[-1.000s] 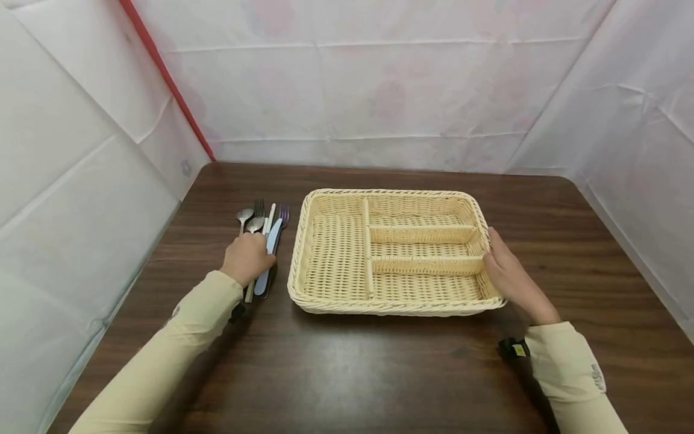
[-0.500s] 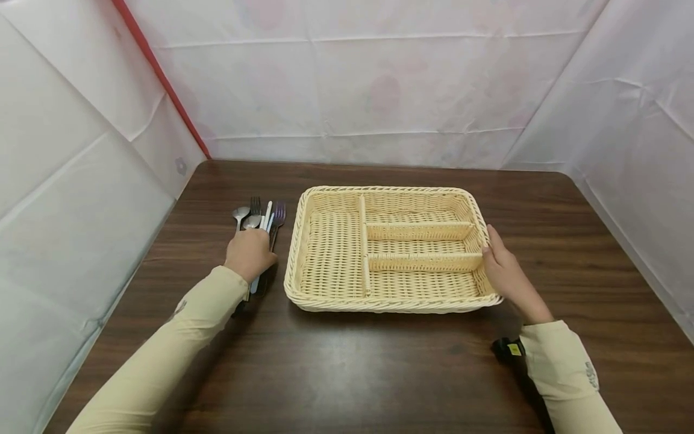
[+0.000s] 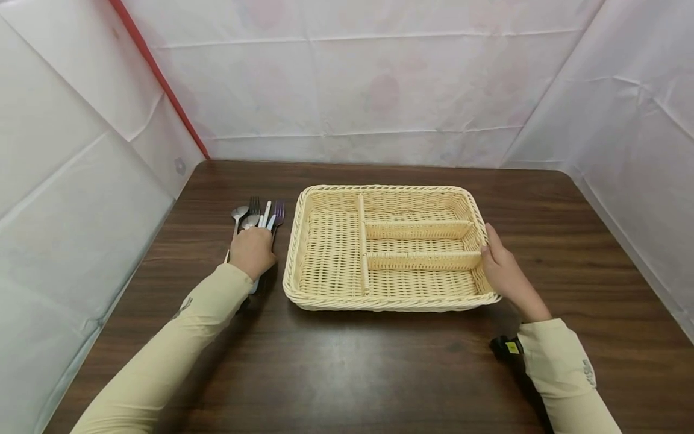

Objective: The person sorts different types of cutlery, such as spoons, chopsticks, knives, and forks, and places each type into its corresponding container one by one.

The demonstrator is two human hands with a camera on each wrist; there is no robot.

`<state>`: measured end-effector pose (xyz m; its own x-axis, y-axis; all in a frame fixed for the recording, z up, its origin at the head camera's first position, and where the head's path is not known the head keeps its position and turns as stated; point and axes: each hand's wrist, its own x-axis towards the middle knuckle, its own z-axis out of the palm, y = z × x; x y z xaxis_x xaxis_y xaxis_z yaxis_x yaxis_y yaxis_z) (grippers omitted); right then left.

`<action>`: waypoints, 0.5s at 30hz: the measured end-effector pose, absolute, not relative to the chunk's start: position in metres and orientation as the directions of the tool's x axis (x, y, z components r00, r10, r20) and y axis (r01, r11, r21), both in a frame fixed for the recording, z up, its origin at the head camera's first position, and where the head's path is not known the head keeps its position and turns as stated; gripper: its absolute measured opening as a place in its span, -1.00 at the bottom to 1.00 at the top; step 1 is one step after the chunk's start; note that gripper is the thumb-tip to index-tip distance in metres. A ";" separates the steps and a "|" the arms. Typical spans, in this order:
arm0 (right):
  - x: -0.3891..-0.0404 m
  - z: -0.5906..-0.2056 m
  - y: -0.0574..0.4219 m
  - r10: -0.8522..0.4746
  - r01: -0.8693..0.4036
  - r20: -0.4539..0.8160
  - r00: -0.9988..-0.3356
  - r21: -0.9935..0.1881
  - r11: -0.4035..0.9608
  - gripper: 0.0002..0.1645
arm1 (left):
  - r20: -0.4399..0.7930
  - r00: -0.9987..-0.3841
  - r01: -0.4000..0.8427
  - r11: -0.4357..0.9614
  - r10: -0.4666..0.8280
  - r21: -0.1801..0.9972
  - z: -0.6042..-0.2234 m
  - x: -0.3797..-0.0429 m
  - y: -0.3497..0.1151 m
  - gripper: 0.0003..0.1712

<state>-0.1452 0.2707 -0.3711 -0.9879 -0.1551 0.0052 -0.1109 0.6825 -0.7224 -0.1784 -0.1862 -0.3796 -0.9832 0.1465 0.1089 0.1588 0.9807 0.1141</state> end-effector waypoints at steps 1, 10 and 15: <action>-0.145 -0.371 0.270 -0.155 -0.111 0.005 -0.988 -0.721 0.684 -0.34 | 0.113 -0.983 0.158 0.981 0.145 0.111 -0.379 -0.178 -0.186 -0.83; -0.145 -0.370 0.270 -0.157 -0.120 0.014 -0.988 -0.715 0.689 -0.35 | 0.144 -0.981 0.142 0.985 0.127 0.095 -0.374 -0.175 -0.188 -0.88; -0.146 -0.370 0.270 -0.160 -0.127 0.021 -0.987 -0.716 0.686 -0.35 | 0.137 -0.985 0.131 0.978 0.109 0.160 -0.362 -0.172 -0.193 -0.76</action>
